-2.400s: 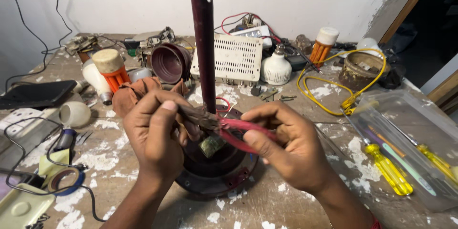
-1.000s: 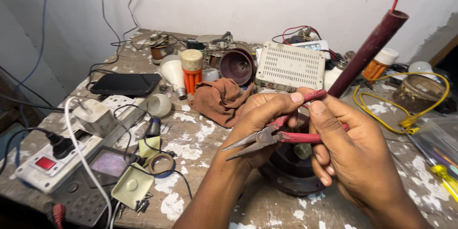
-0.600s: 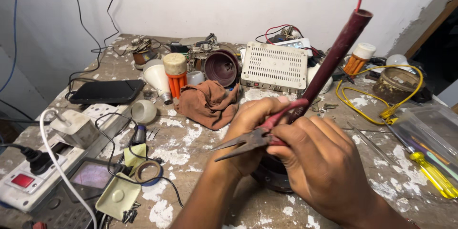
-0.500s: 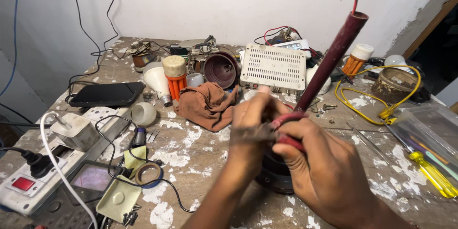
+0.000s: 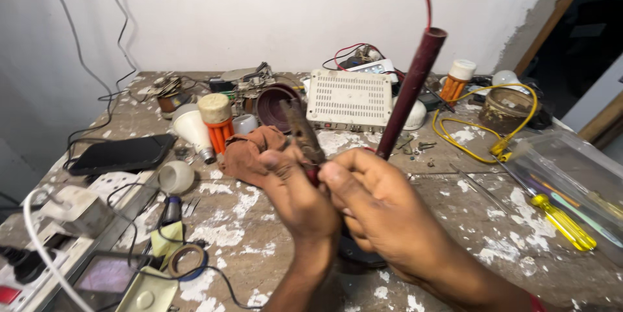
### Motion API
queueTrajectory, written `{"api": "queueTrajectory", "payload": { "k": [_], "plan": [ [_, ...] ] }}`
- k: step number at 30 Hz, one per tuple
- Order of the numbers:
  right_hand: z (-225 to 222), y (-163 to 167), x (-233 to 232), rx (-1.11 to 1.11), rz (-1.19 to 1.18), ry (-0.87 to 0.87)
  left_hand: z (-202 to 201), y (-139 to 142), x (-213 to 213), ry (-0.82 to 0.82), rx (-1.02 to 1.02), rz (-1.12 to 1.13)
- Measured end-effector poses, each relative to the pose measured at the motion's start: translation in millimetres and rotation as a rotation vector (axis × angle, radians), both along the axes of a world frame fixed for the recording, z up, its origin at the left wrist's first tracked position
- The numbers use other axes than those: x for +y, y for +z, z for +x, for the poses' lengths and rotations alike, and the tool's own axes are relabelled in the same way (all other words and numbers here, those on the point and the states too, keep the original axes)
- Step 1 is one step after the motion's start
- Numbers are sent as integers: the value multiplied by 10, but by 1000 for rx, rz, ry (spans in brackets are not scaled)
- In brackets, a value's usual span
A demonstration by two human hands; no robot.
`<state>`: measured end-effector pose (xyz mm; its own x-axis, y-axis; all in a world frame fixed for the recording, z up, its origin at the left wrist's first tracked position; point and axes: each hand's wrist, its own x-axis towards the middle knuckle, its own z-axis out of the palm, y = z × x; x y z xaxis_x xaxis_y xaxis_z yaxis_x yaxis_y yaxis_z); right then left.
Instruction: The person works on a pedestal fan stand clamped to a cluttered workbench, first wiping parts with a cloth, then unscrewing and removing bolts from the metal bracket atop the stand tube by hand. They detach the bracket, handle small screws and wires, and finally use pliers on the wiring near the base.
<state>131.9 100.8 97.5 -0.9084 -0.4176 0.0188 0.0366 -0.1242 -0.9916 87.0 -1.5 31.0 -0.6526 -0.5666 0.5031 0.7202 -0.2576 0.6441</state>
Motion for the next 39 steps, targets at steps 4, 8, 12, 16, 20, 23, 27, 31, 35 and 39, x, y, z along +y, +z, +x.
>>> {"api": "queueTrajectory", "payload": {
  "k": [4, 8, 12, 16, 20, 23, 27, 31, 35, 39],
  "plan": [
    [12, 26, -112, -26, -22, 1, -63, 4, -145, 48, -15, -60],
    [50, 16, -158, -10, -37, 10, -96, 7, -233, 204, 20, -231],
    [63, -3, -52, 72, 10, 56, -110, -12, -198, -2, 64, -212],
    [78, -24, 211, 108, 17, 63, 0, -14, -112, -5, 79, -425],
    [44, 9, 632, 167, 224, -20, 125, 35, 55, -46, 90, -532],
    [78, 40, 1064, 179, 416, -94, 154, 61, 155, -76, 78, -506],
    [17, 93, 1571, 327, 520, -189, 94, 26, 256, 468, 81, -660],
    [-75, 12, 1790, 324, 340, -344, -58, -5, 266, 133, 21, -556],
    [-239, -127, 1830, -75, 134, -341, -180, 6, 89, -572, -243, -558],
    [-372, -249, 1866, -244, 33, -217, -270, -4, -67, -641, -329, -862]
  ]
}}
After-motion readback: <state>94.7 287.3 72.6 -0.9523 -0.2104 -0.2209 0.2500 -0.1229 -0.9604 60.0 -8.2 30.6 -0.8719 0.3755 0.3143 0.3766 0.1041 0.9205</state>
